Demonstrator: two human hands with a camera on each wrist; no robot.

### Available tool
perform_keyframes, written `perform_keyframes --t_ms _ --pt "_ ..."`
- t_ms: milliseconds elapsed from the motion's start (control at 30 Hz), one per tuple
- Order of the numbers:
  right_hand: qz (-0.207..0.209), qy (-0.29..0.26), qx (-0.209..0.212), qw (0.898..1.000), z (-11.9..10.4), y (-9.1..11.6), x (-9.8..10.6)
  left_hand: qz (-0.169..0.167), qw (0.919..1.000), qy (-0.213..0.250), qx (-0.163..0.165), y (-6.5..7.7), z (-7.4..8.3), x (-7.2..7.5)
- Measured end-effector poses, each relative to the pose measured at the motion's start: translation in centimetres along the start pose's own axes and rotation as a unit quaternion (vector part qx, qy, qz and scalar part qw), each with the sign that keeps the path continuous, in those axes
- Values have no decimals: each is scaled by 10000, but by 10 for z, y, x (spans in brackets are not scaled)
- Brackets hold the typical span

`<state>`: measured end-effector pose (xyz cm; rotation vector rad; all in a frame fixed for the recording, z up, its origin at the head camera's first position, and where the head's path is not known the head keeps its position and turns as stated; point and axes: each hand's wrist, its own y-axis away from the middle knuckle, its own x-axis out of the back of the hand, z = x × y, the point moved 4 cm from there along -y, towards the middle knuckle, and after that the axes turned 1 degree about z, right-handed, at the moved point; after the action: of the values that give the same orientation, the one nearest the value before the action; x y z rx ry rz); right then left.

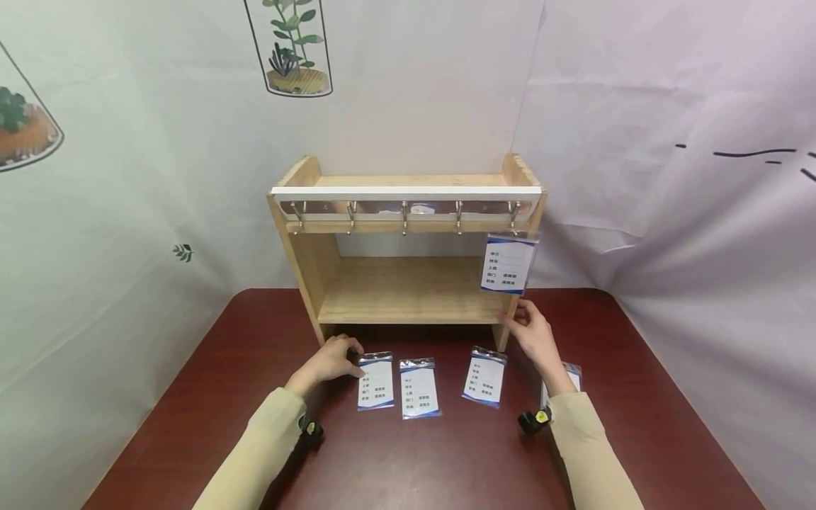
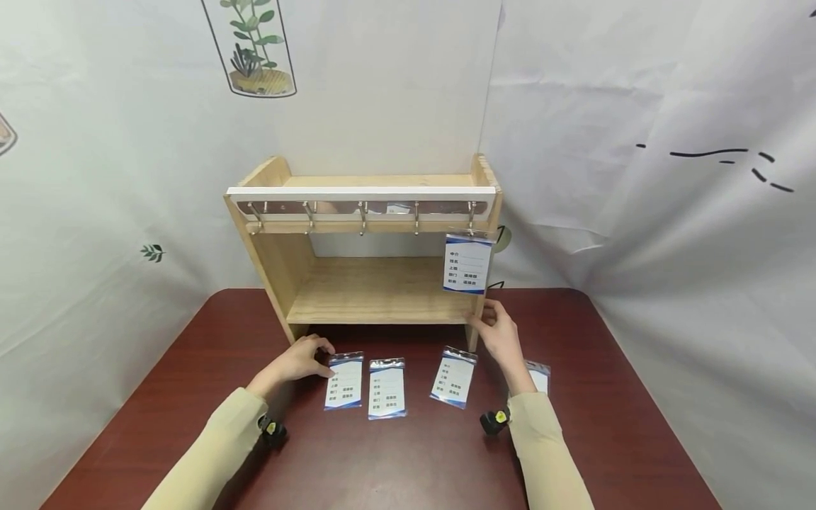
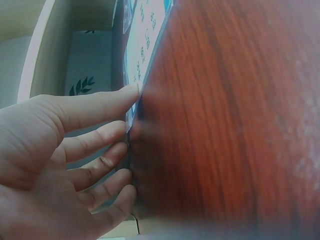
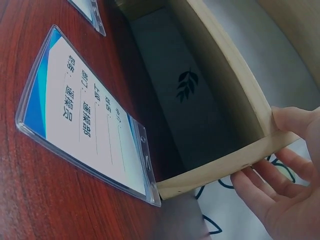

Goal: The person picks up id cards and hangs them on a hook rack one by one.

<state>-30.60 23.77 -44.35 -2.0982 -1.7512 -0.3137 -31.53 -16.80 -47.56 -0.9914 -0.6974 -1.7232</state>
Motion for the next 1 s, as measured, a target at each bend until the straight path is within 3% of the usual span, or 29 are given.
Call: perform_keyframes --t_ms 667,1000 --pt "159 -28 97 9998 -1 2 -1 138 9992 158 -337 0 1 3" --pt "345 97 132 9993 -2 5 -2 290 9986 364 -246 5 1 1"
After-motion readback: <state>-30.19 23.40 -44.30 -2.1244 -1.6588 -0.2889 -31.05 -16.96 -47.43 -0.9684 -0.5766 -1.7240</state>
